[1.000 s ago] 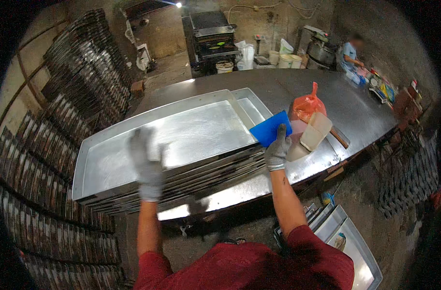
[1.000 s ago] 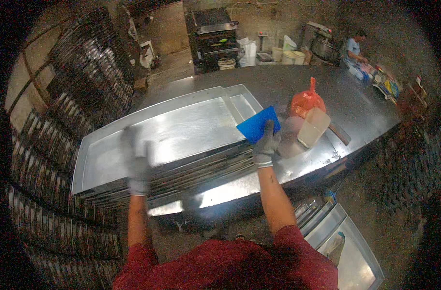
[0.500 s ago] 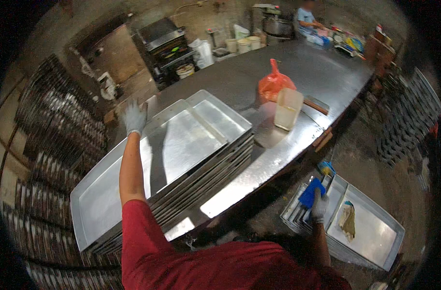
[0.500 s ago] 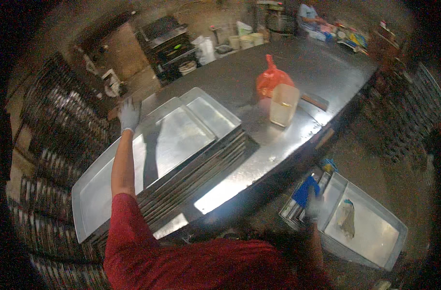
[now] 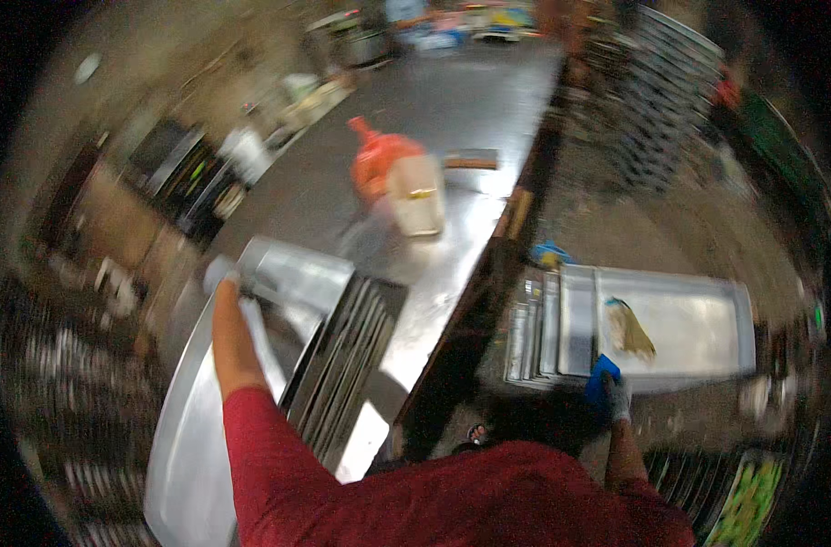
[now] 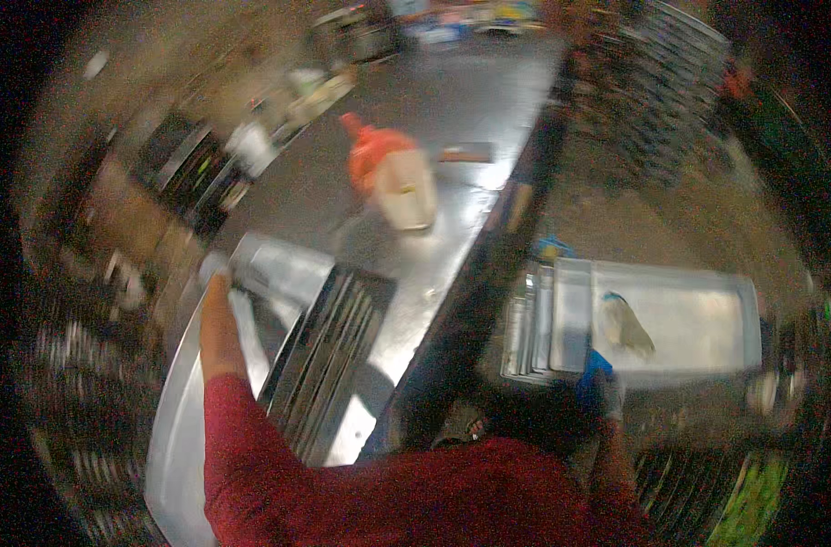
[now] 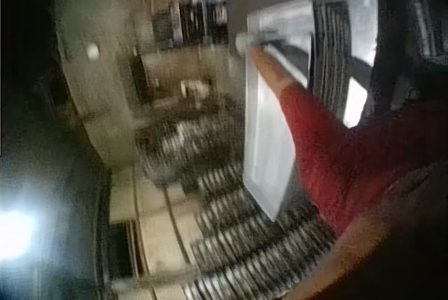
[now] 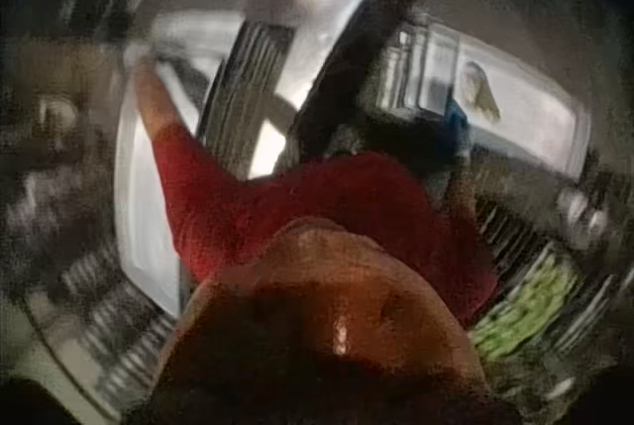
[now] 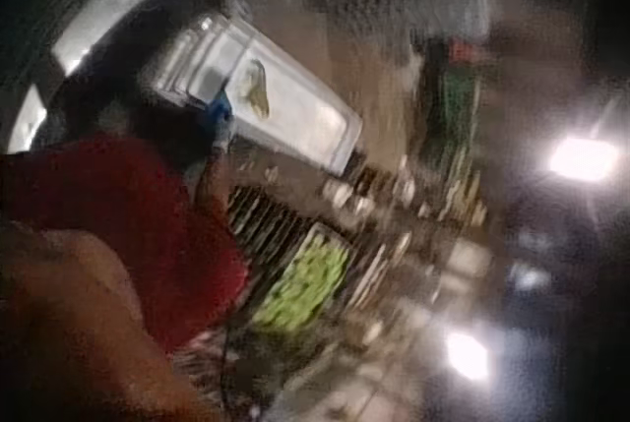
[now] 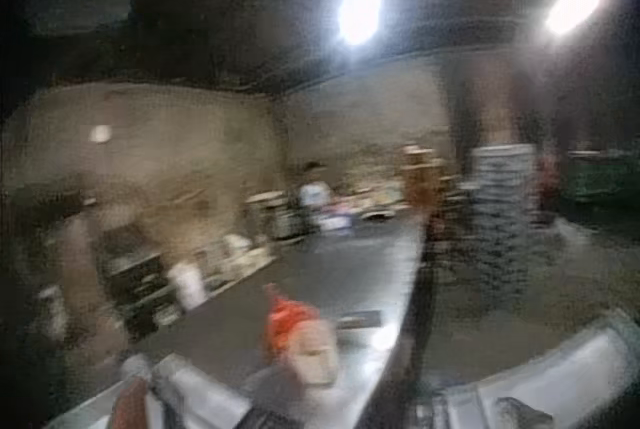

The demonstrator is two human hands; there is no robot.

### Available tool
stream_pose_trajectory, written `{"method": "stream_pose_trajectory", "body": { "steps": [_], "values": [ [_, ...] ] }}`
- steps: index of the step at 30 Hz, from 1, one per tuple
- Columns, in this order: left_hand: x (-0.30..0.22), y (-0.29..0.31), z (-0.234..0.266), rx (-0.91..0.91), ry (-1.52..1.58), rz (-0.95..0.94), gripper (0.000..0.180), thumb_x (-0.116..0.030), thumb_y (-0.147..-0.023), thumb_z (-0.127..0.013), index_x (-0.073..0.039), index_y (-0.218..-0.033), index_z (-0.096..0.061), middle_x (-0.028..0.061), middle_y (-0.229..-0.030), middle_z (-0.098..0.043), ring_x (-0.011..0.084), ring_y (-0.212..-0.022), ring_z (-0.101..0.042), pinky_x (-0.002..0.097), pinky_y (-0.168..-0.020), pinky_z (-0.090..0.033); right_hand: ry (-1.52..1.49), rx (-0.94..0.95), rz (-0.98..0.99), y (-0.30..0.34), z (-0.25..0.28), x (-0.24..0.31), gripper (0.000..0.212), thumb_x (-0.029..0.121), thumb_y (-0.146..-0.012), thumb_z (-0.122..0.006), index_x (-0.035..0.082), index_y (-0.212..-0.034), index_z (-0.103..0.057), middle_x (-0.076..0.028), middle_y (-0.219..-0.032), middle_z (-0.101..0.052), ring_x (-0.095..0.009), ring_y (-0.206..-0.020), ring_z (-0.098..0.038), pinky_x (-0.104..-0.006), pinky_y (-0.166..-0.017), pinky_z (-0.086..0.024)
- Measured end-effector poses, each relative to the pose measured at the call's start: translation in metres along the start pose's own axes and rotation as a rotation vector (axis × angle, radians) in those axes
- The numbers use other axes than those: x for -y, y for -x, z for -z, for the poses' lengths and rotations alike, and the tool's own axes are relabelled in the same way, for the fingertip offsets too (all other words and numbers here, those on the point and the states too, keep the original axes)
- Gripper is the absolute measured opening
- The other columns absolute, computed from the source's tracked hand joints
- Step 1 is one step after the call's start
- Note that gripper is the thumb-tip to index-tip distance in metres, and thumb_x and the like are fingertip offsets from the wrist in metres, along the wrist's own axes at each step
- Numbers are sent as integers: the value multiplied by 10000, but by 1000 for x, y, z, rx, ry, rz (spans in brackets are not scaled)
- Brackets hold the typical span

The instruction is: The person wipes the interior of a large rectangular metal tray using a blue scrubber and a cloth. They repeatedly clean the tray and stack it with other trays on a metal table in a workshop.

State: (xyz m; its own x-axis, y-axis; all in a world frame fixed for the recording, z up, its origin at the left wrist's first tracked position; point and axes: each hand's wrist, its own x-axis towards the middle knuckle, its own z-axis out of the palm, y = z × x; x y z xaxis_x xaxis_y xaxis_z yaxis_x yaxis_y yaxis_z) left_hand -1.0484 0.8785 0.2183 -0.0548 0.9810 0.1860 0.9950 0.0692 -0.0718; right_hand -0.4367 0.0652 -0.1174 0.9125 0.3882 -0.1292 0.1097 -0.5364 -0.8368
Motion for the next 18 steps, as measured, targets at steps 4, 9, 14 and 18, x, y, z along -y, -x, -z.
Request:
{"method": "stream_pose_trajectory", "body": {
  "steps": [4, 9, 14, 18],
  "values": [
    [-4, -10, -16, 84, -238, 85, 397, -411, -923, -683, -88, -1131, -786, 144, -1261, -726, 321, -1163, -707, 489, -934, -586, 219, -83, -4, 37, 51, 50, 505, 452, -935, -676, -49, -983, -711, -187, -851, -730, -277, -745, -682, -441, -705, -513],
    [-49, 15, -18, 109, -463, -156, 399, -467, -887, -708, -139, -1092, -806, 125, -1212, -749, 325, -1119, -724, 474, -918, -596, 223, -318, -141, 88, 104, -50, 538, 476, -950, -655, -31, -1126, -705, -223, -947, -730, -355, -846, -702, -452, -785, -530],
    [-116, 123, -4, 151, 179, -582, 564, -534, -1048, -498, -26, -1129, -731, 186, -1087, -752, 329, -927, -704, 426, -896, -528, 148, -615, -540, 121, 109, -132, 674, 571, -957, -653, -63, -1179, -711, -209, -1123, -754, -311, -901, -746, -425, -766, -579],
    [-139, 275, 64, 94, 265, -750, 555, -530, -979, -546, -4, -1091, -687, 276, -1065, -717, 450, -949, -696, 515, -874, -530, -619, -344, -143, 101, 62, -97, 568, 525, -983, -644, -11, -1161, -706, -134, -1014, -743, -271, -802, -692, -401, -735, -568]
  ]
}}
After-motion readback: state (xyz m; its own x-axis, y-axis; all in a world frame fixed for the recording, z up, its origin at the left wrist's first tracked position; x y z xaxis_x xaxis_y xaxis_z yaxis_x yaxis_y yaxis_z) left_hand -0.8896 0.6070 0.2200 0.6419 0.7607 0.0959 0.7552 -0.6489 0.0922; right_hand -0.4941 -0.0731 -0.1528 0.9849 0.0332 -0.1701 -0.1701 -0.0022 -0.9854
